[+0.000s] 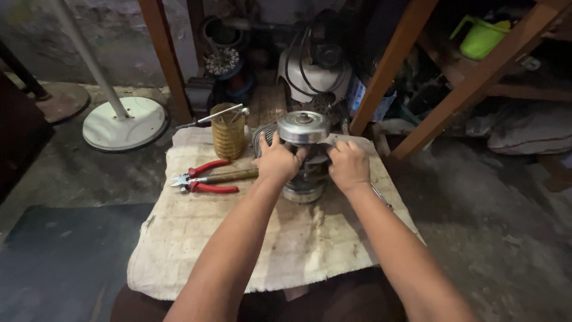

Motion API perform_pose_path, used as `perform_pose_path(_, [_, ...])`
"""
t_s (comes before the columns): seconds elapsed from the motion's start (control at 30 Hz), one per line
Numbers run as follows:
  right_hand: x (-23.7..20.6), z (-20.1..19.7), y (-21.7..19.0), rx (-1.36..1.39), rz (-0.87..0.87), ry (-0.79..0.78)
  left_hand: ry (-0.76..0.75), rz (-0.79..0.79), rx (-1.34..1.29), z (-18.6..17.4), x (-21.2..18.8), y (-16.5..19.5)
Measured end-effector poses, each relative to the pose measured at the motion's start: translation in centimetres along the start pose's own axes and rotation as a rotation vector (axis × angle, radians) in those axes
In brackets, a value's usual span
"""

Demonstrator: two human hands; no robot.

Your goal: The person works on a small engine placed on a cloth-covered workbench, fitting a metal cover over the cylinder assembly and pressing it into place by hand. They then use a wrench to tighten fasteners around the engine while steadying the assembly with the other hand.

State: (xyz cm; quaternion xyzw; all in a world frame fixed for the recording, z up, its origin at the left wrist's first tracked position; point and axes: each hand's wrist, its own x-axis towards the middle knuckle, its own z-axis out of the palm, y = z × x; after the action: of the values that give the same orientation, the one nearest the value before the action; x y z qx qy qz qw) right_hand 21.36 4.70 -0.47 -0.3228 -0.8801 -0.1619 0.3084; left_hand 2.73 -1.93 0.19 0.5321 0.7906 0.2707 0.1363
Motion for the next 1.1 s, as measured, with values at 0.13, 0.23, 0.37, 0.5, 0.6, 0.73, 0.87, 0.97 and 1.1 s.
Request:
perform_pose_path(0.13, [-0.2,0.0,0.2,0.002,-0.06,-0.023,-0.012,-0.012,-0.013,-0.7,-0.6,0.4])
perform_pose_path(0.23, [0.0,-0.9,0.8,0.038,-0.108,-0.064,-0.032,-0.01,-0.012,-1.1,-0.8,0.7])
perform_pose_path(0.37, [0.8,-3.0,2.5,0.131,-0.147,-0.306,-0.037,0.005,0.018,-1.2,-0.8,0.7])
perform_pose_path(0.5, [1.0,-3.2,2.7,0.098,-0.094,-0.324,-0.01,0.025,-0.02,-0.9,-0.4,0.7])
perform_pose_path(0.6, [0.8,-1.1,1.2,0.005,-0.03,-0.179,-0.06,-0.014,-0.033,-0.7,0.1,0.7])
perform_pose_path(0.73, [1.1,0.2,0.7,-0.009,-0.051,-0.138,-0.06,-0.035,0.018,-0.4,0.3,0.6])
perform_pose_path(0.87, [2.5,-2.0,1.9,0.024,-0.144,-0.355,-0.062,-0.015,0.034,-0.5,0.2,0.7])
perform_pose_path(0.97, [4.0,-3.7,2.0,0.096,-0.058,-0.476,-0.072,-0.01,0.027,-1.0,0.2,0.9])
perform_pose_path(1.1, [4.0,-4.4,1.8,0.118,-0.092,-0.482,-0.073,-0.015,0.019,-1.2,-0.1,1.1])
